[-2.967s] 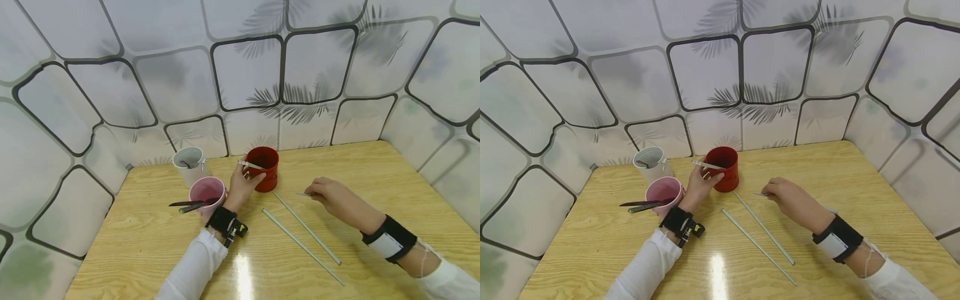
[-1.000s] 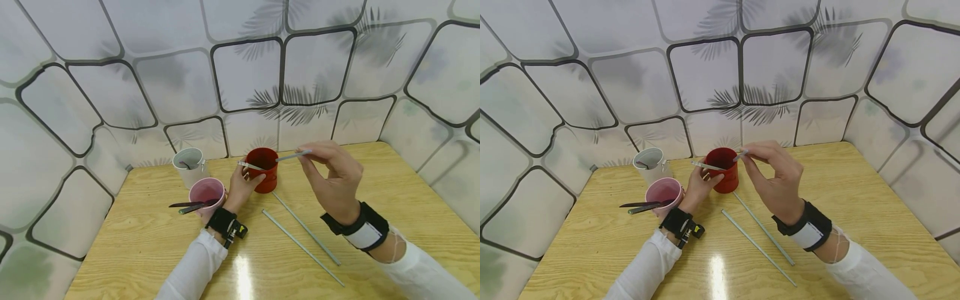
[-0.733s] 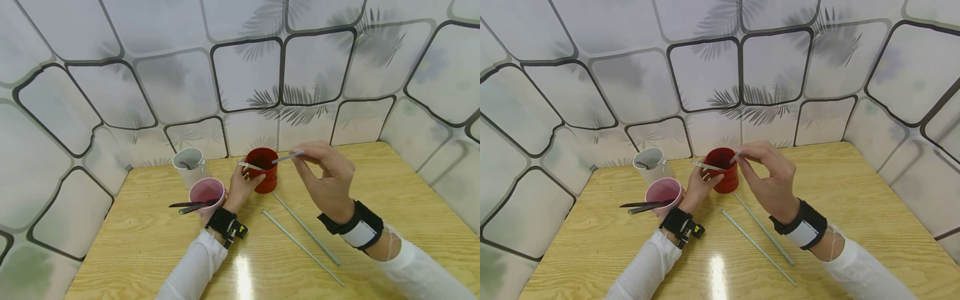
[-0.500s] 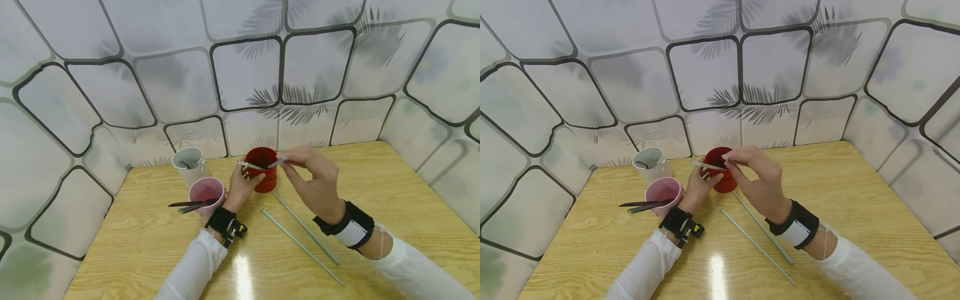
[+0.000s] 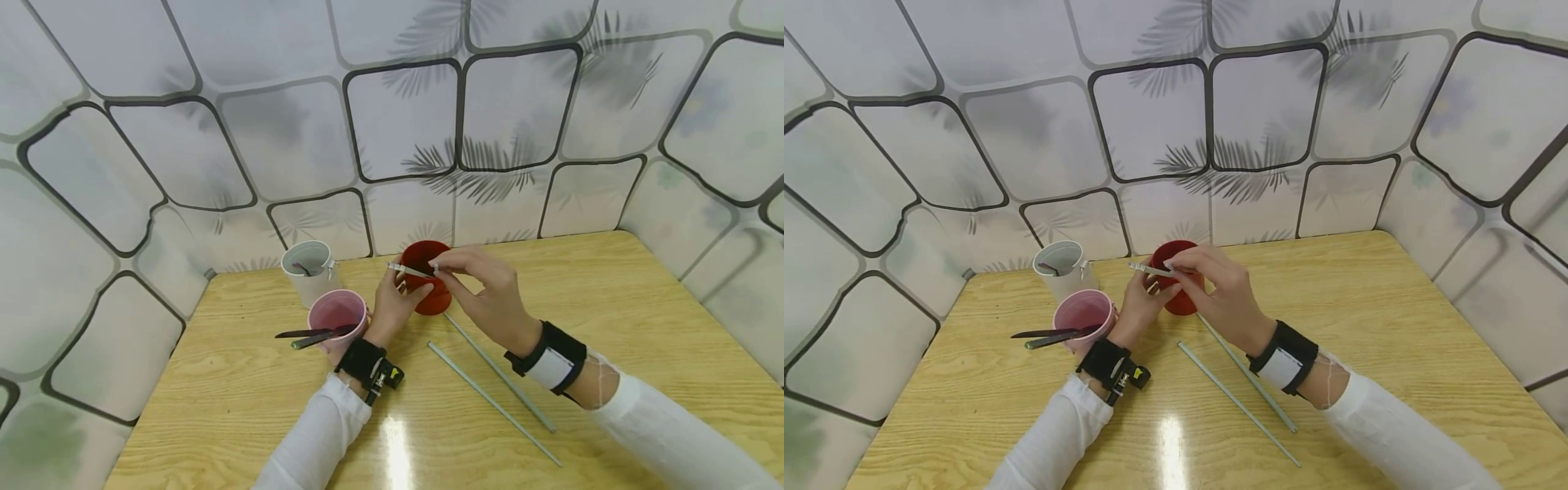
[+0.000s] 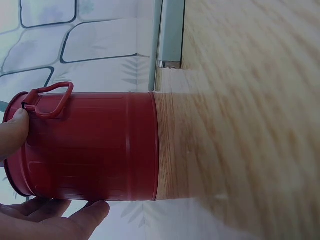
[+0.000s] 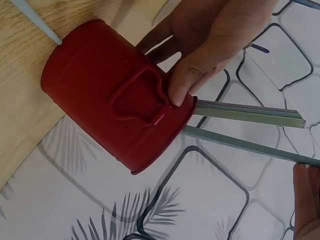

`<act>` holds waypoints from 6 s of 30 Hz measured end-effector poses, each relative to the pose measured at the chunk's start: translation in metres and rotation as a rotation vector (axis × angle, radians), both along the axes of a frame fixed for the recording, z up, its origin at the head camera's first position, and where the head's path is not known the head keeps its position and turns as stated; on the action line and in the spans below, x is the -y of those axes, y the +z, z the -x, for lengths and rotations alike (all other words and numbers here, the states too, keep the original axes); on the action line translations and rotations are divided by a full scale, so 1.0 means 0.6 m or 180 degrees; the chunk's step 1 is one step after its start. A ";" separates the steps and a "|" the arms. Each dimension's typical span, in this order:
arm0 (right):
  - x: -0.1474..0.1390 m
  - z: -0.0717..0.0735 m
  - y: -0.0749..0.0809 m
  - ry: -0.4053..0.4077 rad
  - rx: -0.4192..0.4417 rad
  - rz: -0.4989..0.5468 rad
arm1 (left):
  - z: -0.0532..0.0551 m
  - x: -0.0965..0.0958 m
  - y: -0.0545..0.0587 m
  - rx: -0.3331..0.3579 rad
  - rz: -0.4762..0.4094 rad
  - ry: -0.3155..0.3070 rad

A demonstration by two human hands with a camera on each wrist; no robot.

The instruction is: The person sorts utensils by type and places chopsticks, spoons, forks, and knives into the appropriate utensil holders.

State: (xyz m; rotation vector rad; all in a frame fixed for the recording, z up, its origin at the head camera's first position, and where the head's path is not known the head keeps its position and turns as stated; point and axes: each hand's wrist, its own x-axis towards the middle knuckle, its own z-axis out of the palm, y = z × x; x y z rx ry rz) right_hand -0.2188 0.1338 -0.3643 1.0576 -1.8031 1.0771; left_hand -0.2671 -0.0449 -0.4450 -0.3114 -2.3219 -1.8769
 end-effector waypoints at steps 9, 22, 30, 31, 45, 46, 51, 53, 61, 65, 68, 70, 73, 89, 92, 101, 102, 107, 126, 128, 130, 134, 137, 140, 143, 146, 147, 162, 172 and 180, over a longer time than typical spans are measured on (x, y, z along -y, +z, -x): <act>0.010 0.019 -0.020 -0.0053 0.0077 -0.0076 | -0.001 0.000 0.002 0.0012 0.0012 -0.0011; 0.018 0.033 -0.035 -0.0017 0.0250 -0.0249 | -0.001 0.003 0.001 -0.0037 0.0038 -0.0046; 0.021 0.039 -0.043 -0.0067 0.0276 -0.0352 | -0.001 0.003 0.001 0.0027 -0.0021 -0.0060; 0.021 0.039 -0.043 -0.0082 0.0269 -0.0368 | 0.000 0.003 0.001 0.0030 -0.0026 -0.0060; 0.019 0.023 -0.042 -0.0146 0.0331 -0.0564 | -0.001 0.003 0.002 0.0013 -0.0011 -0.0085; 0.019 0.020 -0.042 -0.0148 0.0345 -0.0578 | -0.001 0.003 0.002 0.0002 -0.0004 -0.0082; 0.019 0.006 -0.042 -0.0098 0.0446 -0.0594 | -0.002 0.004 0.002 -0.0113 0.0035 -0.0085; 0.019 0.000 -0.041 -0.0078 0.0471 -0.0573 | -0.003 0.005 0.002 -0.0139 0.0050 -0.0086; 0.005 -0.015 -0.021 -0.0199 0.0446 -0.0442 | -0.001 0.003 0.002 -0.0143 -0.0052 -0.0076; -0.008 -0.023 -0.014 -0.0300 0.0505 -0.0366 | -0.001 0.002 0.000 -0.0151 -0.0118 -0.0073; -0.021 -0.027 -0.010 -0.0349 0.0613 -0.0278 | 0.000 0.001 -0.001 -0.0139 -0.0081 -0.0048; -0.029 -0.029 -0.008 -0.0366 0.0702 -0.0213 | 0.000 0.001 0.000 -0.0113 -0.0063 -0.0043; -0.040 -0.029 -0.004 -0.0410 0.0829 -0.0210 | 0.000 0.001 0.000 -0.0076 -0.0056 -0.0029; -0.065 -0.031 0.004 -0.0438 0.1867 -0.0973 | -0.004 0.003 0.004 -0.0041 -0.0030 -0.0032; -0.067 -0.030 0.002 -0.0497 0.2075 -0.1115 | -0.004 0.002 0.004 -0.0045 -0.0027 -0.0034; -0.075 -0.018 -0.009 -0.0650 0.2348 -0.1159 | 0.000 0.000 0.001 -0.0109 -0.0042 -0.0024; -0.075 -0.014 -0.013 -0.0651 0.2435 -0.1166 | 0.000 0.000 0.001 -0.0108 -0.0041 -0.0018; -0.078 0.009 -0.044 -0.0613 0.2933 -0.1285 | -0.001 0.000 0.003 -0.0080 -0.0028 0.0004; -0.055 0.022 -0.115 -0.0829 0.3247 -0.2033 | -0.003 0.000 0.004 -0.0117 -0.0040 -0.0020; -0.056 0.022 -0.118 -0.0830 0.3281 -0.2048 | -0.003 0.000 0.004 -0.0120 -0.0039 -0.0020; -0.056 0.022 -0.120 -0.0819 0.3284 -0.2065 | -0.003 0.000 0.003 -0.0142 -0.0040 -0.0020; -0.057 0.022 -0.123 -0.0792 0.3267 -0.2087 | -0.004 0.000 0.002 -0.0167 -0.0055 -0.0016; -0.056 0.021 -0.125 -0.0792 0.3233 -0.2125 | -0.005 0.000 0.003 -0.0153 -0.0048 -0.0005; -0.055 0.019 -0.125 -0.0826 0.3207 -0.2160 | -0.004 0.000 0.002 -0.0135 -0.0025 -0.0002; -0.054 0.017 -0.125 -0.0842 0.3194 -0.2163 | -0.004 0.000 0.003 -0.0116 -0.0021 -0.0009; -0.052 0.016 -0.126 -0.0826 0.3228 -0.2129 | -0.004 0.000 0.004 -0.0109 -0.0020 -0.0014; -0.052 0.016 -0.127 -0.0826 0.3252 -0.2119 | -0.004 0.000 0.004 -0.0118 -0.0021 -0.0013; -0.040 0.001 -0.123 -0.0902 0.3187 -0.2226 | -0.003 0.000 0.001 -0.0172 -0.0026 -0.0018; -0.031 -0.013 -0.109 -0.1009 0.3080 -0.2350 | -0.002 -0.001 0.001 -0.0216 -0.0044 -0.0014; -0.023 -0.033 -0.080 -0.1004 0.2728 -0.2330 | -0.005 -0.001 0.003 -0.0229 -0.0086 -0.0038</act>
